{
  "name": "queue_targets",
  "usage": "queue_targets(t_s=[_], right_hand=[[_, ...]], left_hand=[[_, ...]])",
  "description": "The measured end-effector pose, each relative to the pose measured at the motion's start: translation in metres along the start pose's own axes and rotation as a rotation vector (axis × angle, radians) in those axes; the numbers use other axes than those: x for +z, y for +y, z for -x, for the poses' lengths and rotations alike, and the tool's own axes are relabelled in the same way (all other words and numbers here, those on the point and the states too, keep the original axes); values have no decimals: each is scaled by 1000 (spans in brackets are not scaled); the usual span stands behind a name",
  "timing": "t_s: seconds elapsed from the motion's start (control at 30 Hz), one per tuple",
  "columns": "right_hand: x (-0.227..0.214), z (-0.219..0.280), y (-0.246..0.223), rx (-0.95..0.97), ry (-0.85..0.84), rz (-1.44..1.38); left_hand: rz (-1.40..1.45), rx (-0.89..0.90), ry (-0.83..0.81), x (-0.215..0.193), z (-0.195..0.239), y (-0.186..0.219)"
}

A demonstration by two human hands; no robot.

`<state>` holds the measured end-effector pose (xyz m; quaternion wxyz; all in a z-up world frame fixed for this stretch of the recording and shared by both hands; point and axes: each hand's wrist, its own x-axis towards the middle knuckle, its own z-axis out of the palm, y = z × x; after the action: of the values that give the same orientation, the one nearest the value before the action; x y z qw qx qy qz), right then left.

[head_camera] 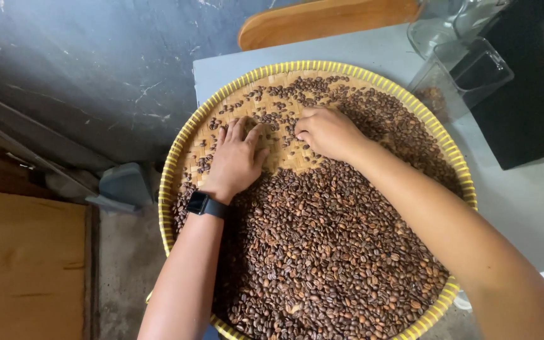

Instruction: The person sorts roasted coffee beans in a large woven tray by hand, picking out individual beans and placing them into a clear container on the table. The person repeatedly spreads the beans with both hands to inspect them and continues the sorting process throughout the clip.

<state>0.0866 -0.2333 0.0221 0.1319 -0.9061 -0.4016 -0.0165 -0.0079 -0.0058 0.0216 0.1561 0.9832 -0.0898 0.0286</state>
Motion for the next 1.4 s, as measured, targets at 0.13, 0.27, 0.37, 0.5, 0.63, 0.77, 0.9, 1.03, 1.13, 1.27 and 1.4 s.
queue_targets(t_s=[0.13, 0.27, 0.37, 0.5, 0.63, 0.77, 0.9, 1.03, 1.13, 1.27, 1.4], right_hand=[[-5, -2, -3, 91, -90, -17], [15, -10, 13, 173, -136, 17], [20, -9, 18, 191, -126, 26], [13, -4, 8, 167, -107, 46], [9, 0, -1, 125, -139, 109], [-12, 6, -20, 152, -130, 92], [-4, 6, -16, 143, -96, 103], [-18, 12, -20, 77, -14, 87], [-40, 26, -10, 92, 12, 29], [-57, 32, -4, 198, -81, -149], [-50, 31, -19, 139, -109, -148]], left_hand=[[1, -8, -11, 0, 0, 1], [3, -16, -17, -1, 2, 2], [-6, -17, -19, 2, 0, 0], [-16, -16, -21, -1, 2, 3], [0, -17, -22, 1, 1, 2], [-13, -18, -22, 3, 0, 0], [-27, -3, -15, 1, 1, 1], [-36, 4, -5, -1, 0, 3], [-34, 13, 1, 2, -3, 2], [-43, 14, 23, 3, 1, 2], [-47, 4, 32, 5, 1, 3]])
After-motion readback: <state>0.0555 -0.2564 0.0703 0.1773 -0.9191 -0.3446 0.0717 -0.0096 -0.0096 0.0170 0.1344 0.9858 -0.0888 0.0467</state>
